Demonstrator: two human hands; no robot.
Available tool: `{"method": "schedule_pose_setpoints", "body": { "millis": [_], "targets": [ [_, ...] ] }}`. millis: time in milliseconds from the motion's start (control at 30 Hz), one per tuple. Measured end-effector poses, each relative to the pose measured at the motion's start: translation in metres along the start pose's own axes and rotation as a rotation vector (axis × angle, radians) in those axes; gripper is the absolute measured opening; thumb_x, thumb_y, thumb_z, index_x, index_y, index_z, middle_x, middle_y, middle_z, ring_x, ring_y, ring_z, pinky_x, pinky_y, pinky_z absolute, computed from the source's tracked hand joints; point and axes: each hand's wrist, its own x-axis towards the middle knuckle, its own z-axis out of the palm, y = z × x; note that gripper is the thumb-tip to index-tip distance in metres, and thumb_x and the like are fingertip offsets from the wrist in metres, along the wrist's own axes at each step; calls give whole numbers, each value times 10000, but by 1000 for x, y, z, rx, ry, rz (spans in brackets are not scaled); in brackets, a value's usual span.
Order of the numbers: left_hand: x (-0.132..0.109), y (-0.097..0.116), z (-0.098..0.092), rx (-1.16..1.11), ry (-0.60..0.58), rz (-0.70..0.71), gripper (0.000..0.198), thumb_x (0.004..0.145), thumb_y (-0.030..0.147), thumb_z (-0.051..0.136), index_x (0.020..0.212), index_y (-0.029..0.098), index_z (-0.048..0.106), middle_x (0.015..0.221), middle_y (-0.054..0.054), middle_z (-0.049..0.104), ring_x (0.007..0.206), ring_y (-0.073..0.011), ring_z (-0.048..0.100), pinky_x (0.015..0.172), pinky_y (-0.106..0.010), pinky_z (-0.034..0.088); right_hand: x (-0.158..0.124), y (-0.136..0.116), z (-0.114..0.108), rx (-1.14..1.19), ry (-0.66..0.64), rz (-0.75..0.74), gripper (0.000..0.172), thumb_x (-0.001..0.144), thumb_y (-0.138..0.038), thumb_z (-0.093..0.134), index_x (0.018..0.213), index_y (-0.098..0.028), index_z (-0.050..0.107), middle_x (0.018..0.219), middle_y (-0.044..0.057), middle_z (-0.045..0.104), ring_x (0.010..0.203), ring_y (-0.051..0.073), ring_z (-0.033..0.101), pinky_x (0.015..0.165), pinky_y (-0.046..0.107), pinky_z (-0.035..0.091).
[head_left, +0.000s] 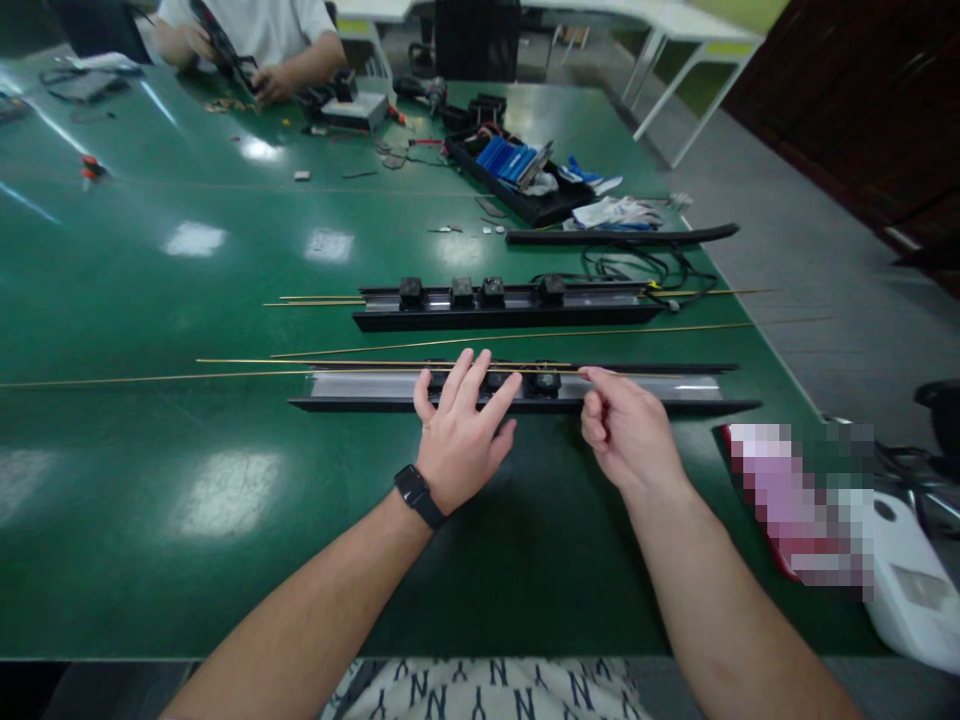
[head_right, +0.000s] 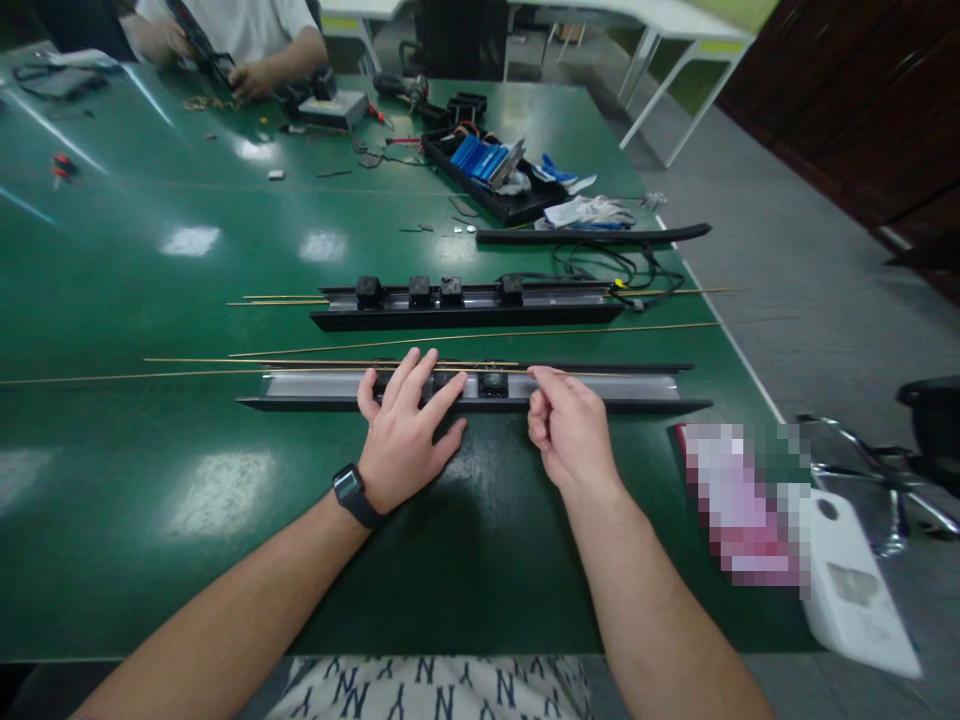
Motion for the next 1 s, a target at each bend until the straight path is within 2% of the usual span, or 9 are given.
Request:
{"method": "schedule_pose_setpoints", "body": {
  "millis": [200, 1000],
  "targets": [
    [0, 0, 0, 3, 5, 8, 481, 971, 361, 655, 1449, 334, 615, 1663, -134, 464, 1571, -329, 387, 1256, -647, 130, -1, 1, 0, 3, -2, -15, 236, 757, -312, 852, 885, -156, 727, 513, -67, 532, 331, 53, 380, 273, 158, 223],
    [0, -1, 0, -1, 11, 5, 497, 950, 353, 682, 1443, 333, 625, 1655, -134, 477, 1551, -350, 415, 1256, -647, 125, -2, -4, 0, 28, 81, -23, 205, 750, -288, 837, 821, -138, 717, 494, -63, 517, 318, 54, 379, 268, 164, 217]
  ]
}}
